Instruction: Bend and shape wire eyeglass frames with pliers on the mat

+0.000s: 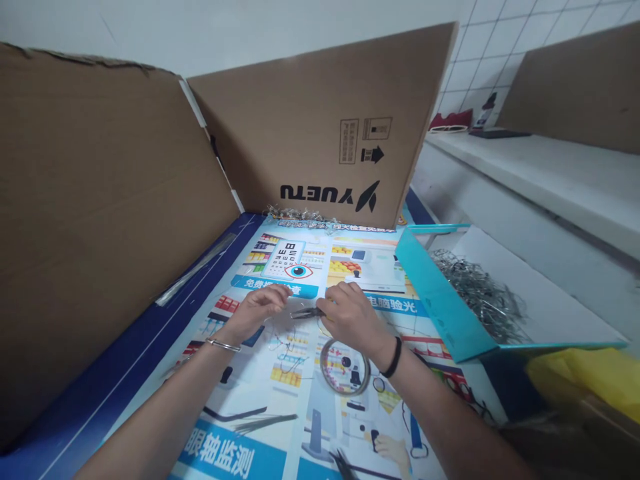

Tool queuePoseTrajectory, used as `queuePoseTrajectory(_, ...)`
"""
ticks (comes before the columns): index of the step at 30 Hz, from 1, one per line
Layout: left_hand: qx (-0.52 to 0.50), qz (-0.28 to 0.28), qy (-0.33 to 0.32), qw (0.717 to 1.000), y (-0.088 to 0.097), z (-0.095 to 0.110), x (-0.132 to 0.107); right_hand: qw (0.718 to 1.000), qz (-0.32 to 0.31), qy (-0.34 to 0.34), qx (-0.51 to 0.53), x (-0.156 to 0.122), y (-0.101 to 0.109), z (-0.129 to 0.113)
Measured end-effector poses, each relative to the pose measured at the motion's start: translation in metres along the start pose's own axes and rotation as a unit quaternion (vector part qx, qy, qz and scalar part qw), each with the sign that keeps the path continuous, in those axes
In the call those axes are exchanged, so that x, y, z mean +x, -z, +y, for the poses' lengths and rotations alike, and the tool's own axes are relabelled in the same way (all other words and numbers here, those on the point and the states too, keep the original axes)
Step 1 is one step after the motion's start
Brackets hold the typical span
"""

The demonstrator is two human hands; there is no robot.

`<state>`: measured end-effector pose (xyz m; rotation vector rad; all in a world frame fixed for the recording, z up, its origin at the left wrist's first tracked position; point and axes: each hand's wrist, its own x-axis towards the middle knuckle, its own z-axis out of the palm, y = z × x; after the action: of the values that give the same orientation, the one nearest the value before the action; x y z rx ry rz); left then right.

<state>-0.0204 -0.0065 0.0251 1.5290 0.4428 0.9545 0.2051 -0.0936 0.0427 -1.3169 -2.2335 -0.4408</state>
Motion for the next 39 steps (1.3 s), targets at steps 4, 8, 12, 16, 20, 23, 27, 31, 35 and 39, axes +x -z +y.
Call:
queuePoseTrajectory(4, -0.004, -0.017, -0.011, 1.000, 0.000, 0.001, 0.000, 1.000, -0.007, 0.013, -0.017, 0.001, 0.002, -0.001)
queuePoseTrajectory(8, 0.000, -0.015, -0.010, 1.000, -0.001, 0.001, 0.000, 0.999, -0.013, 0.011, -0.031, 0.001, 0.003, -0.002)
queuePoseTrajectory(12, 0.002, 0.000, -0.014, 1.000, -0.001, 0.002, 0.001, 0.999, -0.009, 0.004, -0.045, 0.002, 0.006, -0.003)
queuePoseTrajectory(16, 0.020, 0.013, -0.029, 0.999, -0.001, 0.003, 0.001, 0.998, -0.008, -0.012, -0.063, 0.003, 0.009, -0.004)
queuePoseTrajectory(20, 0.040, 0.023, -0.034, 0.998, -0.005, 0.007, 0.000, 0.997, -0.003, -0.017, -0.071, 0.004, 0.010, -0.006)
queuePoseTrajectory(23, 0.050, 0.038, -0.035, 0.997, -0.008, 0.008, -0.001, 0.997, -0.003, -0.013, -0.079, 0.005, 0.012, -0.007)
queuePoseTrajectory(27, 0.053, 0.048, -0.049, 0.996, -0.011, 0.007, -0.001, 0.995, -0.012, -0.015, -0.095, 0.006, 0.015, -0.008)
queuePoseTrajectory(31, 0.061, 0.051, -0.063, 0.995, -0.012, 0.006, -0.002, 0.994, -0.013, -0.015, -0.111, 0.006, 0.016, -0.008)
queuePoseTrajectory(35, 0.069, 0.036, -0.079, 0.994, -0.014, 0.007, -0.003, 0.994, -0.005, -0.012, -0.113, 0.006, 0.016, -0.008)
queuePoseTrajectory(39, 0.088, 0.019, -0.082, 0.993, -0.015, 0.011, -0.004, 0.994, -0.003, -0.008, -0.110, 0.006, 0.017, -0.007)
